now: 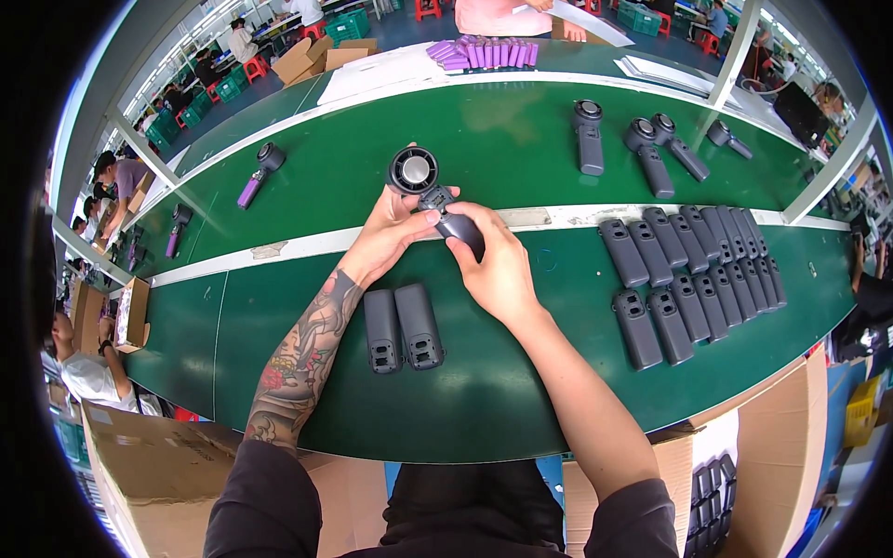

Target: Assembling handheld electronic devices by inserting internal components and batteries, then packing the finished units into a cardboard box.

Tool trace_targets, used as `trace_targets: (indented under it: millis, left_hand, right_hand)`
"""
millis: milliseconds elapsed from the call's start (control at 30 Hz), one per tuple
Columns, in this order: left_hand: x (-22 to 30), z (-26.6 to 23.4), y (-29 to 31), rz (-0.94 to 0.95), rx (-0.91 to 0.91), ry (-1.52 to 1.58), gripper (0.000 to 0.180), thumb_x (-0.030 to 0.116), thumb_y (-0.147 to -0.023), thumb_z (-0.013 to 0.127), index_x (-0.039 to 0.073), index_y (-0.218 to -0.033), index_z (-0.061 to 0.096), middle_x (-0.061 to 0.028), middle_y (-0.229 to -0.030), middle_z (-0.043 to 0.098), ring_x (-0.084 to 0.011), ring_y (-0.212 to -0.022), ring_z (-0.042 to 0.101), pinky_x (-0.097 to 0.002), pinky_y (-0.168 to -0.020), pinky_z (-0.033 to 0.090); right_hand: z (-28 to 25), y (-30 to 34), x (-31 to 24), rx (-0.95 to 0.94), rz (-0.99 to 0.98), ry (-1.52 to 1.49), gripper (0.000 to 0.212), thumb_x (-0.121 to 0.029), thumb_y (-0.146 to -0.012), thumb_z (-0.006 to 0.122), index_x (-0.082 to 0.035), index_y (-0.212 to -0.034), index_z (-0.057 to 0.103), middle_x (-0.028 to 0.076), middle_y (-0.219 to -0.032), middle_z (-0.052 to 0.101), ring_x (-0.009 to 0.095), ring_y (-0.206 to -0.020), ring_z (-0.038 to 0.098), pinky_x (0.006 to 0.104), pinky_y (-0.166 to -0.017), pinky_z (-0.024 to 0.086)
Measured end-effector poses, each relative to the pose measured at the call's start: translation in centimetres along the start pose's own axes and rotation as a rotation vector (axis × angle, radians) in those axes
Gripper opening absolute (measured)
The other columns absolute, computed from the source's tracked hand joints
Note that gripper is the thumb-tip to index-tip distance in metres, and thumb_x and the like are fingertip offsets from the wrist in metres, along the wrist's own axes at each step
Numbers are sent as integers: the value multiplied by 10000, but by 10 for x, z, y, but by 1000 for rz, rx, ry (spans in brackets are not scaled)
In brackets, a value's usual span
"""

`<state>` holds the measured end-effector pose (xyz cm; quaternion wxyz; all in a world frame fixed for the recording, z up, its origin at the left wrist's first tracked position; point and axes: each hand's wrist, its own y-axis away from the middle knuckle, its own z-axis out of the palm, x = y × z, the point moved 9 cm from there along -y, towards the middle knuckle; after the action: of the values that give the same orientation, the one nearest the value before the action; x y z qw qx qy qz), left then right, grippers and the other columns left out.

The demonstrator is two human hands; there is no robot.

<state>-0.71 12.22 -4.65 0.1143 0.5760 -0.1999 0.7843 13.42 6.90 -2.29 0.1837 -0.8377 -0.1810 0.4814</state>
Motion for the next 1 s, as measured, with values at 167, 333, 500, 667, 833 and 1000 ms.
trace_targets:
  millis: [167, 333, 500, 667, 833, 1000]
  left_hand:
    - [4, 12, -5, 70, -82, -137, 549, 24, -927, 650, 68, -1425, 422, -167, -1334, 607, -230, -1188, 616, -370, -1019, 506]
    - [4, 20, 0, 113, -66, -136, 526, 10, -916, 664, 36, -1399, 458, -154, -1258, 649, -212, -1122, 641, -339, -980, 514]
    - [7, 43, 4, 93, -88, -205, 520, 4, -900, 685, 16, -1379, 483, -143, -1166, 674, -202, -1035, 664, -328, -944, 522]
    - [21, 47, 9, 148, -55, -296, 447, 90, -934, 688, 14, -1342, 524, -127, -1104, 675, -187, -940, 670, -309, -896, 535]
    - [4, 31, 1, -56, 40, -271, 332, 220, -999, 620, 5, -1250, 582, -116, -1024, 684, -173, -867, 666, -288, -816, 537]
    - [9, -43, -1, -54, 375, -187, 323, 262, -1060, 462, -7, -1102, 637, -97, -907, 689, -167, -826, 643, -275, -784, 508]
  right_hand:
    - [-3, -2, 18, -21, 137, -15, 535, 25, -831, 686, -89, -1342, 577, 120, -1204, 684, 265, -927, 681, 359, -804, 536]
    - [-5, 1, 5, 26, 79, 72, 539, 28, -827, 683, -78, -1345, 578, 145, -1167, 699, 265, -914, 681, 369, -795, 536]
    - [-3, 2, -3, -23, 67, -52, 576, 37, -815, 686, -90, -1362, 559, 140, -1069, 708, 272, -862, 675, 349, -767, 533]
    - [-1, 1, -8, -46, 92, 66, 492, 24, -868, 661, -28, -1342, 541, 138, -953, 681, 240, -783, 668, 314, -693, 534]
    - [19, 5, 15, -69, 370, -805, 395, -8, -938, 624, 48, -1312, 511, 115, -865, 645, 191, -706, 649, 296, -595, 513]
    - [18, 11, 29, -397, 608, -1356, 331, -135, -986, 639, 65, -1226, 528, 128, -900, 640, 143, -656, 635, 284, -567, 512]
